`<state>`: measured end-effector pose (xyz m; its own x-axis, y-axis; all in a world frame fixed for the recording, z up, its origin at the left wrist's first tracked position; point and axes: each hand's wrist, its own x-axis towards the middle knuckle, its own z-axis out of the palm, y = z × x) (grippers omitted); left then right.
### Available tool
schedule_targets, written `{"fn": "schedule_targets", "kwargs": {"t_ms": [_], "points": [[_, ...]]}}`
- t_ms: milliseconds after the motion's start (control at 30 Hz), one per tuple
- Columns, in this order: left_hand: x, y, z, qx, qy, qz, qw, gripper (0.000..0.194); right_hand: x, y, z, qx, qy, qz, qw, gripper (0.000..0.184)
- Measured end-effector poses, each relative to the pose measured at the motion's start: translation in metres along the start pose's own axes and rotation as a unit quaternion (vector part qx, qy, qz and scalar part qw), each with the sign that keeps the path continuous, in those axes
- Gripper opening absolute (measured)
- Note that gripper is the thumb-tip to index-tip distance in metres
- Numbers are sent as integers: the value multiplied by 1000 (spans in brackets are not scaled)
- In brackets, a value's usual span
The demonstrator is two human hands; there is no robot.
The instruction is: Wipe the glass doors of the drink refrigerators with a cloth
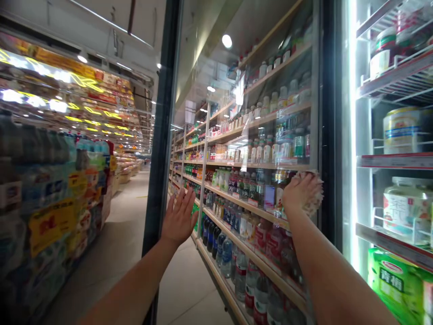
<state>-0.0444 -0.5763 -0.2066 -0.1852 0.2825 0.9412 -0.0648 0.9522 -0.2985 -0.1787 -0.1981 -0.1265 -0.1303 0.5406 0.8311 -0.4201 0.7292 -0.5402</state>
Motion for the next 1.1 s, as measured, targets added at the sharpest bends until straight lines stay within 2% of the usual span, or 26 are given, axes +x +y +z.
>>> {"fn": "schedule_targets", "kwargs": {"t_ms": [100,267,333,400,500,567,667,767,800,867,1000,1100], "points": [[0,1,-2,3,0,2,1000,64,-4,-43,5,6,-7,13,1000,61],[1,1,-4,4,11,4,1000,64,-32,-117,13,31,-72,-123,989,58],[1,0,-4,3,13,6,1000,67,-50,-141,14,59,-104,-188,975,58],[1,0,-3,4,19,12,1000,70,-71,-159,15,86,-141,-274,948,58],[2,-1,-2,15,31,25,999,74,-100,-177,19,130,-174,-413,884,61],[2,-1,-1,22,36,29,999,76,-113,-182,24,168,-175,-477,845,60],[2,-1,0,24,32,26,999,77,-116,-183,33,213,-178,-512,813,57],[2,-1,1,24,27,24,999,76,-100,-175,39,231,-200,-537,786,55],[2,-1,1,27,26,24,999,76,-90,-171,39,231,-202,-538,785,54],[3,-1,1,34,27,24,999,75,-68,-160,35,219,-192,-511,809,53],[4,0,1,40,28,24,999,74,-21,-122,21,133,-144,-394,898,55],[3,1,1,36,27,23,999,75,8,-76,9,52,-115,-282,951,58]]}}
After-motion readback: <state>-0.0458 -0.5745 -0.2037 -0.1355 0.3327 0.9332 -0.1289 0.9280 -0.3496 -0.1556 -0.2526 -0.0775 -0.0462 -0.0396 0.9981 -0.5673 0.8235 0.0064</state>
